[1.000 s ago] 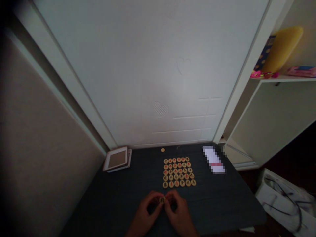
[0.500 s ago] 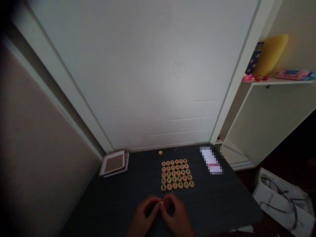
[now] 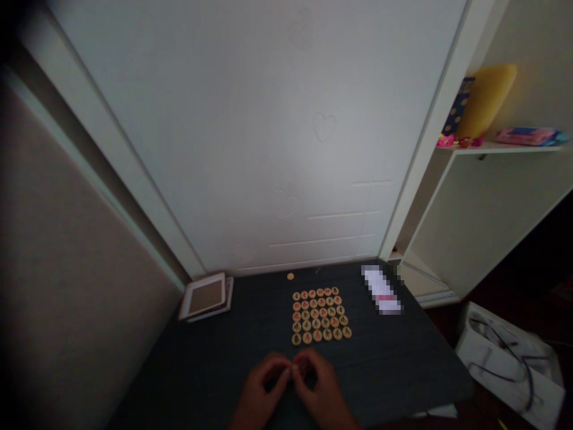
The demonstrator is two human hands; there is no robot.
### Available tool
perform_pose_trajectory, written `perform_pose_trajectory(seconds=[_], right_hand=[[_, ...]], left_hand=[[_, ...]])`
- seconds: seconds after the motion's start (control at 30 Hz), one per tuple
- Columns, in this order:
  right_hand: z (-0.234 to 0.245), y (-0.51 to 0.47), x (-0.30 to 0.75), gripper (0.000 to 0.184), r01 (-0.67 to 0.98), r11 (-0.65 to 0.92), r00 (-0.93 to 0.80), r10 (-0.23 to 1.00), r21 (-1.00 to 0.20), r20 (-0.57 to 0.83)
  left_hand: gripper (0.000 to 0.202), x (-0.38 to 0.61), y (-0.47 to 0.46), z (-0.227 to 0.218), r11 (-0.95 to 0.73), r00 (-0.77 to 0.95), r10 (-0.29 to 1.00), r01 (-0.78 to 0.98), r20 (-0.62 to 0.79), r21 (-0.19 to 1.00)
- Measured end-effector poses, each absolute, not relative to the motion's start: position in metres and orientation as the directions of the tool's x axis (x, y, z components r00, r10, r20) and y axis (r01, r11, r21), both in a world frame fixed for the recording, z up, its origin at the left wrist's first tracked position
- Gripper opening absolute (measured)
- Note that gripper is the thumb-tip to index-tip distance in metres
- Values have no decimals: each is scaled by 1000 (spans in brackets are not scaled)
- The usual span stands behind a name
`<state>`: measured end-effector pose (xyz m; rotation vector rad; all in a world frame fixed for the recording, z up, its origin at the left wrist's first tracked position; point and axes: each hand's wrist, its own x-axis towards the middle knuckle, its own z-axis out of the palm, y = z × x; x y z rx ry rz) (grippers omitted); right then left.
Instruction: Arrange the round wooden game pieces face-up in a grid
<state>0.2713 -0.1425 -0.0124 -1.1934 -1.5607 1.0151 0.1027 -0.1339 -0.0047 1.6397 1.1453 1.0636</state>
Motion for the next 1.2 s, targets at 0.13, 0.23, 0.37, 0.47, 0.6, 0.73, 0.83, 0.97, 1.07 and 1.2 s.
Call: perform_pose_trajectory(seconds=[0.13, 0.23, 0.37, 0.47, 0.6, 0.73, 0.83, 0.97, 1.07, 1.2], right_hand=[[-16, -142, 271, 13, 244, 235, -146, 968, -941, 204], [-20, -140, 272, 12, 248, 248, -149, 965, -937, 216], [-22, -139, 273, 15, 243, 219, -133, 972, -945, 191], [-19, -142, 272, 18, 228, 196, -116, 978, -954, 173], [-9, -141, 279, 21, 260, 257, -125, 965, -931, 232], [5, -123, 304, 23, 271, 320, -94, 947, -908, 306], [10, -100, 327, 27, 227, 253, -82, 967, -940, 240], [10, -77, 348, 39, 135, 157, -127, 982, -978, 140], [12, -65, 359, 41, 128, 139, -137, 983, -982, 121], [19, -31, 378, 36, 250, 189, -118, 979, -950, 164]], left_hand=[[13, 104, -133, -7, -201, 203, 967, 217, 157, 955], [12, 104, -134, -9, -185, 216, 966, 194, 142, 963], [11, 104, -134, -9, -182, 243, 960, 181, 135, 967], [12, 105, -135, -10, -173, 246, 962, 195, 123, 965], [15, 102, -135, -14, -142, 235, 968, 216, 89, 966], [17, 99, -136, -18, -135, 184, 979, 287, 84, 948], [18, 99, -136, -18, -143, 176, 980, 328, 89, 934], [19, 98, -135, -18, -152, 175, 980, 326, 98, 933], [20, 98, -135, -18, -133, 166, 983, 326, 81, 936], [20, 98, -136, -18, -116, 168, 984, 331, 62, 936]])
